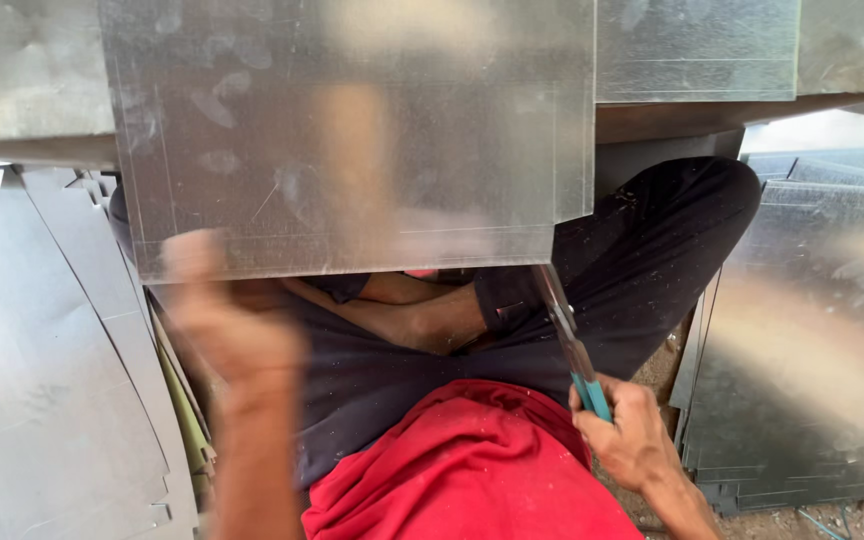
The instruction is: The person cuts a metal sheet using shears while sitting on the floor.
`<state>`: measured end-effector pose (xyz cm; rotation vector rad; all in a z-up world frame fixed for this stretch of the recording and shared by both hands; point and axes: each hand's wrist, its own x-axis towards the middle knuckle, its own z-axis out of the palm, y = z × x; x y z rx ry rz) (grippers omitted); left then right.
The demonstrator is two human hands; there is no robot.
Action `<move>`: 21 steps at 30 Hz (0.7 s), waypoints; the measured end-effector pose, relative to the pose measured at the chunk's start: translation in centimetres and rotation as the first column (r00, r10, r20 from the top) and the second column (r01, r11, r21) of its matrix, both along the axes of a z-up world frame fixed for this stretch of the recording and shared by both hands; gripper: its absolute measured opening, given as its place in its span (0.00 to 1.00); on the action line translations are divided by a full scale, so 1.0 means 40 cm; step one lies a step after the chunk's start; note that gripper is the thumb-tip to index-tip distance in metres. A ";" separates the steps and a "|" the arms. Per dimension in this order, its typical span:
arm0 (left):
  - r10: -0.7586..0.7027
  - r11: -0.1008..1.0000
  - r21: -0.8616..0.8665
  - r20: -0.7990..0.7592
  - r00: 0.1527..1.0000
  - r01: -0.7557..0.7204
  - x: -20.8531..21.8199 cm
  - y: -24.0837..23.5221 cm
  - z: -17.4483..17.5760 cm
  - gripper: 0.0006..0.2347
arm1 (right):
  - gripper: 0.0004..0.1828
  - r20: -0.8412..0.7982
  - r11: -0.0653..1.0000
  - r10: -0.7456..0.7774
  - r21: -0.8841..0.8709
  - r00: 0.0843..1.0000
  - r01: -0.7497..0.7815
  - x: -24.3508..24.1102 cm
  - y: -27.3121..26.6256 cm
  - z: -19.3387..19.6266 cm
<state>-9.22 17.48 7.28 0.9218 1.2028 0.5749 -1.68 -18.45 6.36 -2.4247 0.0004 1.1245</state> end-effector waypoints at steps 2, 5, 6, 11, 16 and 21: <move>0.143 0.990 -0.036 0.314 0.938 -0.139 -0.018 0.025 0.010 0.10 | 0.08 -0.101 1.000 -0.019 -0.004 0.995 0.018 -0.021 0.006 -0.003; -0.050 0.953 0.298 -0.009 0.999 0.050 -0.031 -0.064 -0.054 0.07 | 0.11 -0.004 0.992 0.095 0.087 0.995 -0.094 -0.038 0.053 0.004; -0.080 0.915 0.383 -0.131 0.988 0.125 -0.030 -0.100 -0.086 0.07 | 0.14 -0.038 0.976 0.158 0.160 0.987 -0.150 -0.029 0.074 0.008; -0.114 0.970 -0.137 0.478 0.871 0.202 0.000 -0.247 -0.180 0.07 | 0.27 -0.338 0.970 0.190 0.212 0.922 -0.122 -0.038 0.142 0.068; -0.189 0.955 -0.122 0.454 0.871 0.270 0.003 -0.196 -0.129 0.07 | 0.33 -0.354 0.961 0.176 0.262 0.919 -0.084 -0.040 0.229 0.081; -0.189 0.955 -0.124 0.449 0.873 0.271 0.012 -0.199 -0.118 0.07 | 0.34 -0.319 0.971 0.167 0.219 0.933 -0.099 -0.025 0.259 0.100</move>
